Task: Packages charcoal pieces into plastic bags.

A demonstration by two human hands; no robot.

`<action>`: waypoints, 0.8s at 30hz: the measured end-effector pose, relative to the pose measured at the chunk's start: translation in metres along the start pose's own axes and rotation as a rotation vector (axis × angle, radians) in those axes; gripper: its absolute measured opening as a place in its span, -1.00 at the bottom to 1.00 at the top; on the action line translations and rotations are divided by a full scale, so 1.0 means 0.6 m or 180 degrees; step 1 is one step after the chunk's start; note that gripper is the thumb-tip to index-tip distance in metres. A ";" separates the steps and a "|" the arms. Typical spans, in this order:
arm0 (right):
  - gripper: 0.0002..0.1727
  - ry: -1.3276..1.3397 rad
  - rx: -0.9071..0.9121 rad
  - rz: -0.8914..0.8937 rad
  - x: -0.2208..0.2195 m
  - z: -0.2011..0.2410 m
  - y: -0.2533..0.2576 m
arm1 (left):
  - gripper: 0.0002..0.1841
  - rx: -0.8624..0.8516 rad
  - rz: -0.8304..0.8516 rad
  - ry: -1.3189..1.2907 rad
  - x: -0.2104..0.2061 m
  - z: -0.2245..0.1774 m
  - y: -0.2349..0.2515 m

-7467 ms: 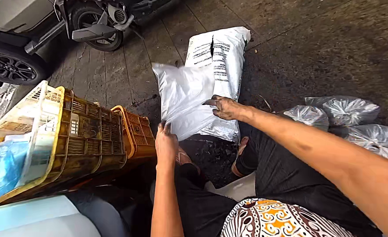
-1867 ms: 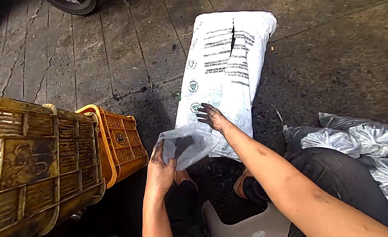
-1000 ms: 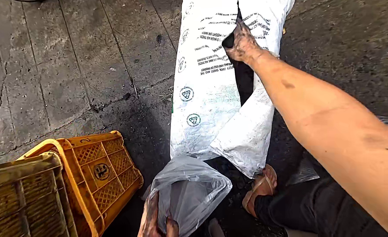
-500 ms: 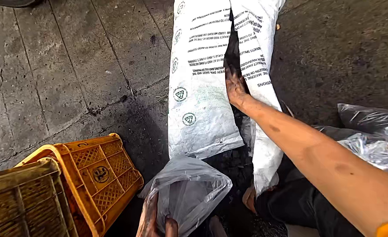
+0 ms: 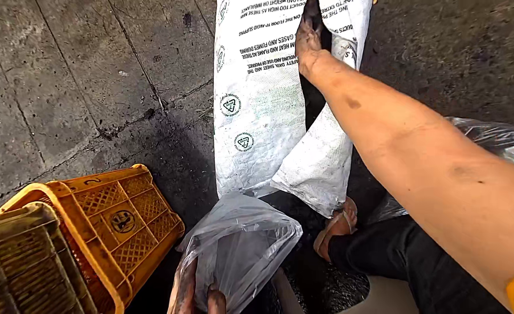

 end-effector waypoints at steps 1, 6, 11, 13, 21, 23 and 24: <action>-0.37 -0.0137 0.0181 -0.0008 -0.005 -0.007 -0.015 | -0.45 -0.0005 -0.0003 0.0013 0.000 -0.002 0.001; -0.14 -0.0122 0.0980 0.0138 -0.044 -0.067 -0.100 | -0.44 -0.0114 0.0023 0.0096 -0.004 -0.012 0.003; -0.12 -0.0277 0.0554 0.0528 -0.104 -0.100 -0.185 | -0.44 -0.0108 -0.0134 0.0041 0.001 -0.007 -0.008; -0.08 -0.0346 0.0308 0.0929 -0.116 -0.104 -0.204 | -0.43 -0.0016 -0.0243 0.0039 0.007 -0.002 -0.016; -0.11 0.0379 0.0563 0.0151 -0.045 -0.073 -0.150 | -0.38 0.0238 -0.0471 -0.0150 0.017 0.010 -0.029; 0.01 0.0232 0.0378 0.0265 -0.057 -0.068 -0.156 | -0.38 0.0306 -0.0543 -0.0143 0.019 0.014 -0.029; 0.05 0.0187 0.0364 0.0297 -0.066 -0.075 -0.165 | -0.38 0.0292 -0.0583 -0.0154 0.019 0.016 -0.030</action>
Point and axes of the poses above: each hand's wrist, its own y-axis towards the middle knuckle, its own x-axis out of the back of the hand, z = x × y, the point moved 1 cm from there along y, towards the middle knuckle, and after that the axes turned 14 degrees about y, right-handed, at the moved point
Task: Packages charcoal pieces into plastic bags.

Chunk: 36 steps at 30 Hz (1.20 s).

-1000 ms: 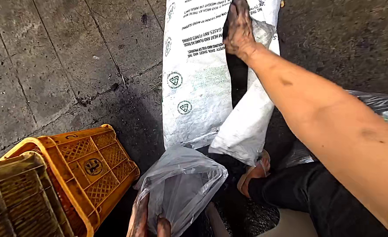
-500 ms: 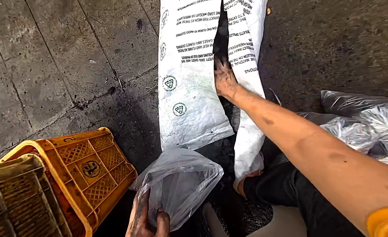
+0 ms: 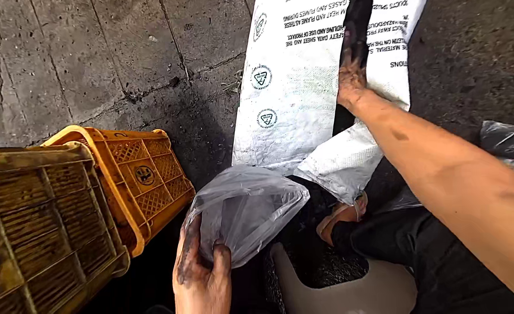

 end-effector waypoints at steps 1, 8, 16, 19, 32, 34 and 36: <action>0.11 -0.0031 -0.0022 0.0020 -0.013 -0.013 -0.011 | -0.40 -0.0042 -0.0025 -0.0038 0.000 0.001 0.001; 0.17 -0.0056 -0.0475 0.0253 -0.064 -0.048 -0.064 | -0.43 -0.0064 -0.0084 0.0069 -0.011 -0.001 0.005; 0.08 -0.0278 -0.0542 0.0723 -0.084 -0.049 -0.092 | -0.40 -0.0005 -0.0124 0.0046 -0.014 -0.006 0.006; 0.17 -0.0154 -0.0759 0.0702 -0.106 -0.055 -0.091 | -0.41 -0.0019 -0.0117 0.0083 -0.016 -0.010 0.008; 0.28 0.1754 -0.1130 -0.0043 0.021 -0.083 -0.115 | -0.34 -0.0005 0.0103 0.0108 -0.020 -0.015 0.025; 0.19 0.2618 -0.1214 -0.0403 0.068 -0.050 -0.139 | -0.33 0.0055 0.0171 0.0069 -0.018 -0.018 0.029; -0.12 0.3282 -0.1101 -0.0499 0.114 -0.008 -0.172 | -0.33 0.0085 0.0197 0.0063 -0.016 -0.020 0.031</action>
Point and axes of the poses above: each hand's wrist, its own y-axis towards the middle knuckle, its own x-axis out of the back of the hand, z = x × y, the point moved 1 cm from there along y, towards the middle knuckle, and after that the axes turned 14 degrees about y, right-handed, at the moved point
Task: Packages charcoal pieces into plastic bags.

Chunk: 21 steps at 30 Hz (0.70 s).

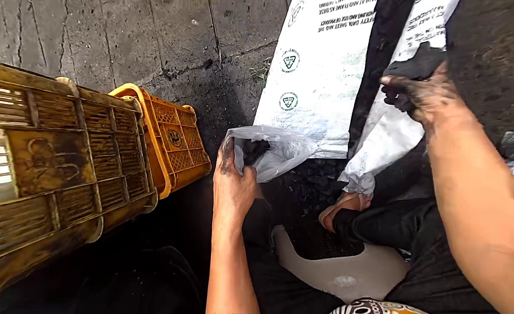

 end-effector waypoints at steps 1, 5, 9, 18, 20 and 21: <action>-0.27 0.0345 0.0020 0.0300 -0.002 0.025 -0.026 | -0.34 0.0001 0.0026 -0.0016 0.000 -0.001 0.001; 0.07 0.0876 0.0060 0.2632 -0.063 0.083 -0.143 | -0.29 0.0006 0.0237 -0.0074 0.002 -0.005 -0.002; 0.40 0.0291 -0.0584 0.4532 -0.174 0.049 -0.217 | -0.29 -0.0335 0.0494 -0.0167 0.003 0.000 -0.012; -0.51 -0.2414 -0.0837 0.3153 -0.313 -0.017 -0.251 | -0.33 -0.0977 0.0974 -0.0085 0.000 0.010 -0.021; -0.14 -0.2547 -0.0546 0.3107 -0.326 -0.010 -0.262 | -0.36 -0.0744 0.0693 -0.0241 0.008 0.010 -0.021; -0.12 -0.2395 -0.0366 0.3117 -0.325 -0.004 -0.265 | -0.36 -0.0620 0.0573 -0.0275 0.012 0.013 -0.022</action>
Point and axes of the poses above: each hand's wrist, its own y-axis towards the middle knuckle, its own x-axis out of the back of the hand, z = x × y, the point moved 1 cm from there along y, towards the middle knuckle, and after that the axes turned 14 degrees about y, right-handed, at the moved point
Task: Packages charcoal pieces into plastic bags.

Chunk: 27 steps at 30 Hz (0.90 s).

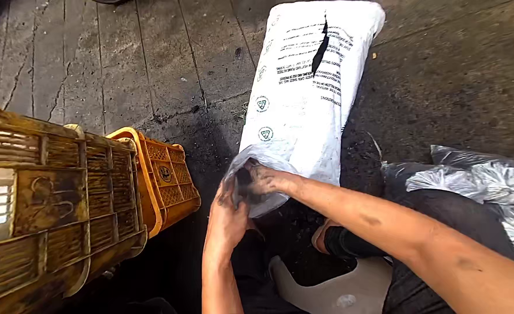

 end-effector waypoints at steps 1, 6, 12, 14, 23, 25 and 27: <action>-0.22 0.0125 0.0232 -0.0067 0.007 0.005 -0.010 | -0.35 0.0081 -0.0111 -0.0001 0.002 0.004 -0.002; -0.74 0.1803 0.1455 -0.1753 0.153 -0.018 -0.045 | -0.35 0.0126 -0.0519 0.0084 0.002 0.026 -0.015; -0.56 0.1846 0.1219 -0.4260 0.410 -0.091 0.086 | -0.37 0.0132 -0.0565 0.0222 -0.001 0.024 -0.020; -0.59 0.2640 0.0504 -0.3549 0.403 -0.096 0.114 | -0.37 0.0209 -0.0512 0.0202 0.000 0.019 -0.021; -0.49 -0.0611 -0.0590 -0.2213 0.345 -0.152 0.134 | -0.39 0.0244 -0.0321 0.0062 -0.010 0.005 -0.002; -0.53 -0.1046 -0.0577 -0.1996 0.325 -0.193 0.152 | -0.36 0.0172 -0.0221 0.0092 -0.013 0.002 0.006; -0.49 -0.0337 -0.0401 -0.1968 0.274 -0.238 0.141 | -0.36 0.0158 -0.0133 0.0106 -0.017 -0.004 0.015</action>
Point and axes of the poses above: each hand's wrist, its own y-axis towards the middle knuckle, its own x-axis out of the back of the hand, z = x × y, the point moved 1 cm from there along y, towards the middle knuckle, and after that the axes turned 14 degrees about y, right-handed, at the moved point
